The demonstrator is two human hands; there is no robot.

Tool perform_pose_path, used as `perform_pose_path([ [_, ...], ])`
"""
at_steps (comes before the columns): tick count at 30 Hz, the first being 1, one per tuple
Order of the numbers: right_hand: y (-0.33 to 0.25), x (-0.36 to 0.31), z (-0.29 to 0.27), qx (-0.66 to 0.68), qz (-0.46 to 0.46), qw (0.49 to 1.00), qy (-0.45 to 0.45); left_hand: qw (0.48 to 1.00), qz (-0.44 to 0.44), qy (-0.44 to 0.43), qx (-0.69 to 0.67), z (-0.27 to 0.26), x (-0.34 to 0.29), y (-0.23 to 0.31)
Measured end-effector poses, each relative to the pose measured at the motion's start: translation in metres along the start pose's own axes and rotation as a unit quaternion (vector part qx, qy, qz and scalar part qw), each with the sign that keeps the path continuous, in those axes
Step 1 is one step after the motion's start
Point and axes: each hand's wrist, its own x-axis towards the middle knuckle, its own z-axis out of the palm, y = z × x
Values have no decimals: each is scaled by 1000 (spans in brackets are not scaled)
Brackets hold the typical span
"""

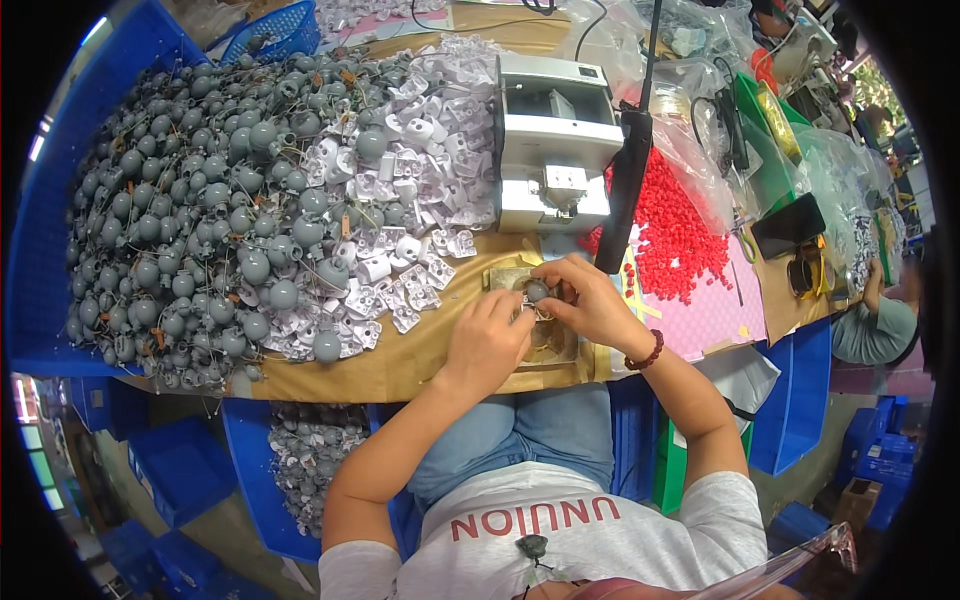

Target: Assembling small plastic toy components using an electric screwdriver at a factory workbench.

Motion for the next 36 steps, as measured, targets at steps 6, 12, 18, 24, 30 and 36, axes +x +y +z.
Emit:
perform_pose_path([
  [6, 0, 1, -4, 5, -85, 990, 115, 997, -83, 1, 0, 1, 19, 12],
  [12, 56, 43, -46, -73, -67, 902, 421, 997, -80, -2, 1, 7, 19, 11],
  [18, 45, 52, -48, 175, -9, 902, 394, 997, -77, 19, -18, 11, 15, 7],
  [24, -62, 63, -86, 357, -228, 847, 322, 996, -82, 22, -33, 9, 13, 5],
  [30, -65, 117, -94, 338, -175, 881, 282, 996, -82, 9, -29, 9, 17, 7],
  [36, -53, 140, -84, 284, -127, 912, 267, 997, -73, 9, -31, 9, 18, 5],
])
